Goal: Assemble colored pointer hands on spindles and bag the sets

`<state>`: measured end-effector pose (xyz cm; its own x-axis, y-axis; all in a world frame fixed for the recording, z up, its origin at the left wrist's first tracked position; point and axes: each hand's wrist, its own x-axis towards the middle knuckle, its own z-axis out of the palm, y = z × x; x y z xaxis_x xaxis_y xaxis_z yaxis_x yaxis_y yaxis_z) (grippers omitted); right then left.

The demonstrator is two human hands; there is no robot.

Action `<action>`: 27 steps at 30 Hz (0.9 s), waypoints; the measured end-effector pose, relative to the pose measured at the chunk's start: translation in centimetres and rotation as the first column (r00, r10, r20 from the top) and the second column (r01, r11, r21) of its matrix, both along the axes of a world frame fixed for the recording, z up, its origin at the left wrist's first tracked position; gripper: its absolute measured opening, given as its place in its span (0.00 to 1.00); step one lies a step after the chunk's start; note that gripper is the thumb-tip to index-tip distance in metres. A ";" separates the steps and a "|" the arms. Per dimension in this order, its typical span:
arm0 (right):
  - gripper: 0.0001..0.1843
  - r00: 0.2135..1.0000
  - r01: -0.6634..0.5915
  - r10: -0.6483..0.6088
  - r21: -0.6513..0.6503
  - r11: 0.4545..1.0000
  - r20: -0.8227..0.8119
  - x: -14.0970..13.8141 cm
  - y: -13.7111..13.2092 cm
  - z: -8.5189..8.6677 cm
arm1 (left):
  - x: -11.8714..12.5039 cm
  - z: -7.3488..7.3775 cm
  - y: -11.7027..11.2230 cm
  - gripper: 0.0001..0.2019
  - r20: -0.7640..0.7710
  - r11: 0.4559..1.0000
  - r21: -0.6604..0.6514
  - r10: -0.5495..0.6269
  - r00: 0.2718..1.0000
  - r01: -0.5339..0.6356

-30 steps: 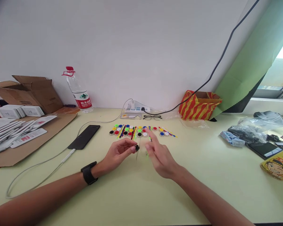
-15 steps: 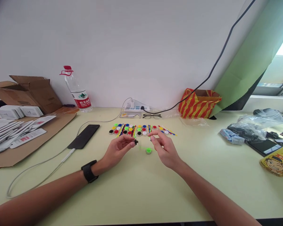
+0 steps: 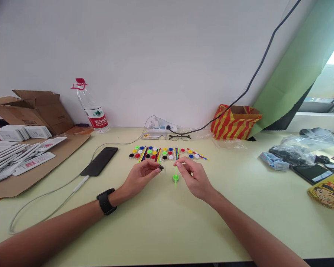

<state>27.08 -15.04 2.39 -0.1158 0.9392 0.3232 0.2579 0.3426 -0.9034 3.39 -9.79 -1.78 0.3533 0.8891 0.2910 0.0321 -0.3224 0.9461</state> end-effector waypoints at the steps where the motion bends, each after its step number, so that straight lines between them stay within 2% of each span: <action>1: 0.19 1.000 0.002 -0.002 0.006 1.000 0.011 0.0 0.0 0.0 | 0.0 0.0 0.0 0.13 -0.004 1.000 -0.002 -0.006 1.000 0.006; 9: 0.18 0.990 -0.016 0.008 0.055 0.998 0.137 0.2 0.2 -0.6 | 0.0 -0.3 0.0 0.12 -0.029 0.999 -0.008 -0.049 0.998 0.049; 11: 0.17 0.983 0.008 -0.021 0.075 0.997 0.183 0.4 0.5 -0.9 | 0.0 -0.4 0.1 0.12 -0.034 0.998 -0.001 -0.057 0.998 0.057; 15: 0.09 0.903 0.065 -0.108 0.114 0.991 0.416 1.1 1.3 -1.8 | 0.0 -0.4 0.1 0.13 -0.012 0.998 0.016 -0.063 0.998 0.063; 17: 0.08 0.846 -0.027 -0.018 0.076 0.997 0.533 1.4 1.6 -2.2 | 0.0 -0.4 0.1 0.13 0.007 0.998 0.030 -0.058 0.998 0.057; 19: 0.06 0.806 -0.153 0.118 0.012 0.988 0.580 1.5 1.7 -2.4 | 0.0 -0.3 0.0 0.13 0.011 0.998 0.047 -0.049 0.999 0.049; 22: 0.11 0.780 -0.243 0.209 -0.022 0.970 0.590 1.6 1.7 -2.4 | 0.1 -0.2 0.0 0.12 0.005 0.996 0.076 -0.036 0.999 0.036; 24: 0.16 0.780 -0.229 0.180 0.006 0.973 0.600 1.7 1.6 -2.3 | 0.1 -0.2 0.0 0.12 0.003 0.995 0.090 -0.032 0.999 0.032; 27: 0.22 0.804 -0.157 0.070 0.098 0.983 0.591 2.2 1.7 -2.2 | 0.1 -0.3 0.0 0.12 -0.014 0.995 0.094 -0.026 1.000 0.027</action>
<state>29.23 -13.37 0.22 -0.4263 0.8595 0.2821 0.6716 0.5096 -0.5378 3.45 -9.75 -2.06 0.3807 0.8484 0.3679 0.0341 -0.4105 0.9112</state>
